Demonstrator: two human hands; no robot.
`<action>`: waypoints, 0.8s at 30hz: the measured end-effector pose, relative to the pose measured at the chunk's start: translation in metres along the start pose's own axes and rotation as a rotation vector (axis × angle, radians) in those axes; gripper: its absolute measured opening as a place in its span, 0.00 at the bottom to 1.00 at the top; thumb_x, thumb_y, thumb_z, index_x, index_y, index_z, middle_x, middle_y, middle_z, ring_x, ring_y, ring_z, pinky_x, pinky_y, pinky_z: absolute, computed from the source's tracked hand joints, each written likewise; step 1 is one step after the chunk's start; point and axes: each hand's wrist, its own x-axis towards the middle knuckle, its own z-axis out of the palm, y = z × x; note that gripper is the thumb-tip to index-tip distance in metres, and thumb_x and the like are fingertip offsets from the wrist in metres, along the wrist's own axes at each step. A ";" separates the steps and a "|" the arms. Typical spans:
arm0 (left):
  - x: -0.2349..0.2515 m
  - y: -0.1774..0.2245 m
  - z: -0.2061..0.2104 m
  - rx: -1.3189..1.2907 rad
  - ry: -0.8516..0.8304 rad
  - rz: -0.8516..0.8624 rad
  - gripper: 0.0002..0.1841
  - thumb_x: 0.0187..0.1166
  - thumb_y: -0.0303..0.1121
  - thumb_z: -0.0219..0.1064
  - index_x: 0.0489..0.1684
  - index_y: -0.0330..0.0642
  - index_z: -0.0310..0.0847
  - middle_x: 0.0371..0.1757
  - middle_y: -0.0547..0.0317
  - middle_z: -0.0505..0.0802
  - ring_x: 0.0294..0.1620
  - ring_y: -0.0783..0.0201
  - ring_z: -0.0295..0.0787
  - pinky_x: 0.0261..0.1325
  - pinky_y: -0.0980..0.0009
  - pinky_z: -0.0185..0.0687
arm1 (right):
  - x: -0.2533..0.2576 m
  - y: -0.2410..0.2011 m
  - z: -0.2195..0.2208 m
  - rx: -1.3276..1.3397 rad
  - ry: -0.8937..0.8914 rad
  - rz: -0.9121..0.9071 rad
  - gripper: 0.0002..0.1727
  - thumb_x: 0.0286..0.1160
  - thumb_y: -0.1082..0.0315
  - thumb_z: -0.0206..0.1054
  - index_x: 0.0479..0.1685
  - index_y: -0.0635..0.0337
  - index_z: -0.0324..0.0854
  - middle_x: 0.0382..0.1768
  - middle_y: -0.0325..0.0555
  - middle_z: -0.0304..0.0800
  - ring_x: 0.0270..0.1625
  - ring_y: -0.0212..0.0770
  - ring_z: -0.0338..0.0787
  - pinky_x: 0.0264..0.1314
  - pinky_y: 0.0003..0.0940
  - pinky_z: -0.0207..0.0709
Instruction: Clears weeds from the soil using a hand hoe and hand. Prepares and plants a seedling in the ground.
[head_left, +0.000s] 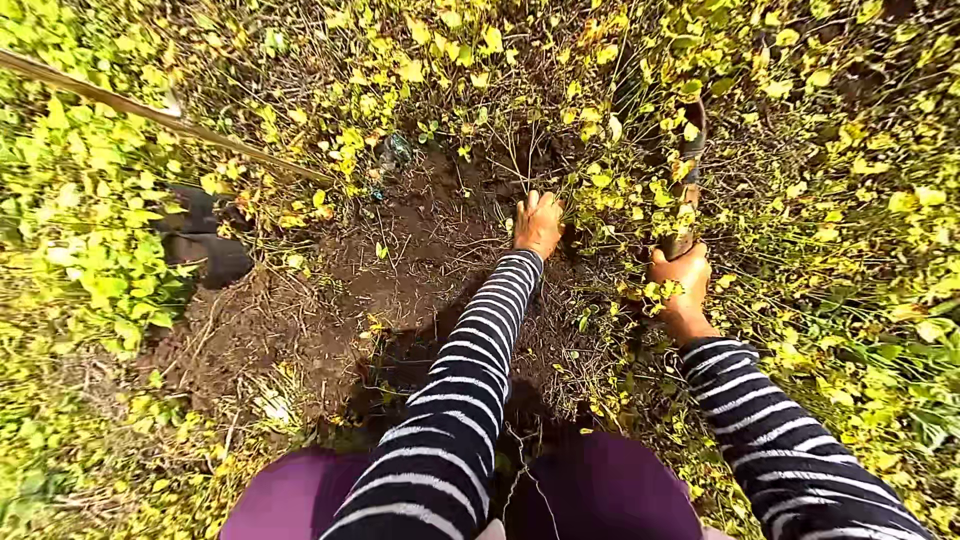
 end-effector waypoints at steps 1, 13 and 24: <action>0.002 0.006 -0.005 -0.051 -0.029 -0.091 0.14 0.79 0.29 0.69 0.57 0.33 0.89 0.68 0.40 0.88 0.79 0.38 0.73 0.81 0.38 0.63 | -0.004 -0.002 -0.007 0.023 -0.024 -0.021 0.37 0.83 0.50 0.64 0.81 0.70 0.62 0.63 0.78 0.82 0.66 0.77 0.84 0.63 0.76 0.75; -0.111 0.003 -0.019 -0.514 -0.001 -0.294 0.16 0.74 0.30 0.75 0.50 0.23 0.86 0.61 0.30 0.88 0.71 0.39 0.82 0.78 0.46 0.74 | -0.090 0.023 -0.016 0.095 -0.358 -0.203 0.26 0.87 0.53 0.63 0.67 0.70 0.74 0.43 0.62 0.88 0.42 0.55 0.91 0.53 0.59 0.83; -0.185 -0.045 -0.011 -0.107 -0.172 -0.503 0.23 0.82 0.32 0.67 0.75 0.34 0.79 0.87 0.33 0.70 0.89 0.28 0.56 0.81 0.31 0.65 | -0.130 -0.037 -0.070 0.421 -0.266 -0.293 0.24 0.90 0.48 0.57 0.65 0.62 0.73 0.27 0.48 0.82 0.23 0.43 0.85 0.32 0.47 0.87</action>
